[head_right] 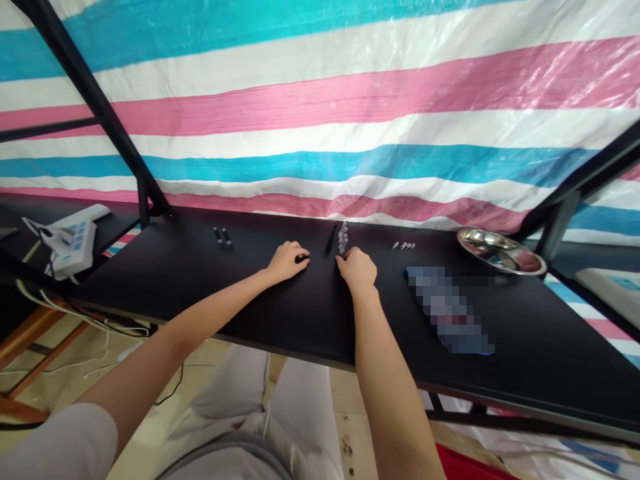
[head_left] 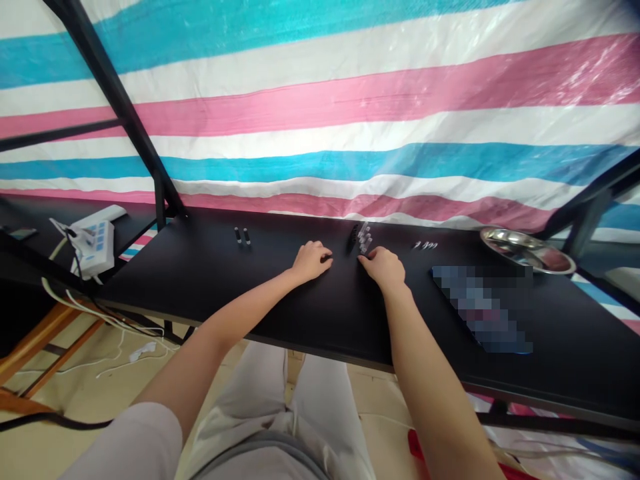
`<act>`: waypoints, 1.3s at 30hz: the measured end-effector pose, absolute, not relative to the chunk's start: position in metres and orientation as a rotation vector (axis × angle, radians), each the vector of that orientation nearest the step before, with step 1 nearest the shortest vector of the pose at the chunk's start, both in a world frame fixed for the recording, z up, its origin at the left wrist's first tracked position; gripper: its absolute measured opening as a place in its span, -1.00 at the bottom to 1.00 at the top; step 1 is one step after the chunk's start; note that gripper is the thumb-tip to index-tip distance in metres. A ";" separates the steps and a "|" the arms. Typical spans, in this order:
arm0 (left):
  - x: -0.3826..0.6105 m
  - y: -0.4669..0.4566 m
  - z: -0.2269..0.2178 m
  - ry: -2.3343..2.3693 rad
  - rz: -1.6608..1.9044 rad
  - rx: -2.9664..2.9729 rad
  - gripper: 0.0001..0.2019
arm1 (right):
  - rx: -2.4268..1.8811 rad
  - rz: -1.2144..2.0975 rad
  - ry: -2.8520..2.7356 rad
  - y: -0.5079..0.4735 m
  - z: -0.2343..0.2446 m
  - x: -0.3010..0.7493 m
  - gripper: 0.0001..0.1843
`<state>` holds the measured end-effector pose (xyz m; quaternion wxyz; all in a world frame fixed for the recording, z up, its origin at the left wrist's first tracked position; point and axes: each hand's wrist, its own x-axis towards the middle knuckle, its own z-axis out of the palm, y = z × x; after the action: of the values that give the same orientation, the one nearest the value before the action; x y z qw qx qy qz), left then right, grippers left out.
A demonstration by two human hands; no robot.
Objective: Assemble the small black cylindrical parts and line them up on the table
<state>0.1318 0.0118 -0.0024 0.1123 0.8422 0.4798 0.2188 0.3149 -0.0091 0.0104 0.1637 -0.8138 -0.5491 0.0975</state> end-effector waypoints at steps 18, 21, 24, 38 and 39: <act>0.028 0.010 0.019 2.217 1.186 1.901 -0.55 | -1.555 0.201 -1.927 -0.017 0.002 0.284 -0.56; 0.026 0.012 0.016 2.239 1.148 1.871 -0.56 | -1.554 0.198 -1.924 -0.017 0.001 0.284 -0.56; 0.024 0.014 0.015 2.246 1.128 1.847 -0.59 | -1.569 0.209 -1.932 -0.018 0.001 0.283 -0.56; 0.022 0.019 0.011 2.113 1.165 1.824 -0.81 | -1.565 0.227 -1.959 -0.018 -0.001 0.281 -0.54; 0.023 0.020 0.011 2.080 1.189 1.818 -0.84 | -1.556 0.228 -1.960 -0.018 -0.001 0.280 -0.54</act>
<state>0.0228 0.0202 0.0106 0.0669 0.6032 0.6900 0.3943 0.2803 -0.0177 -0.0007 0.3090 -0.5889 -0.7418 0.0863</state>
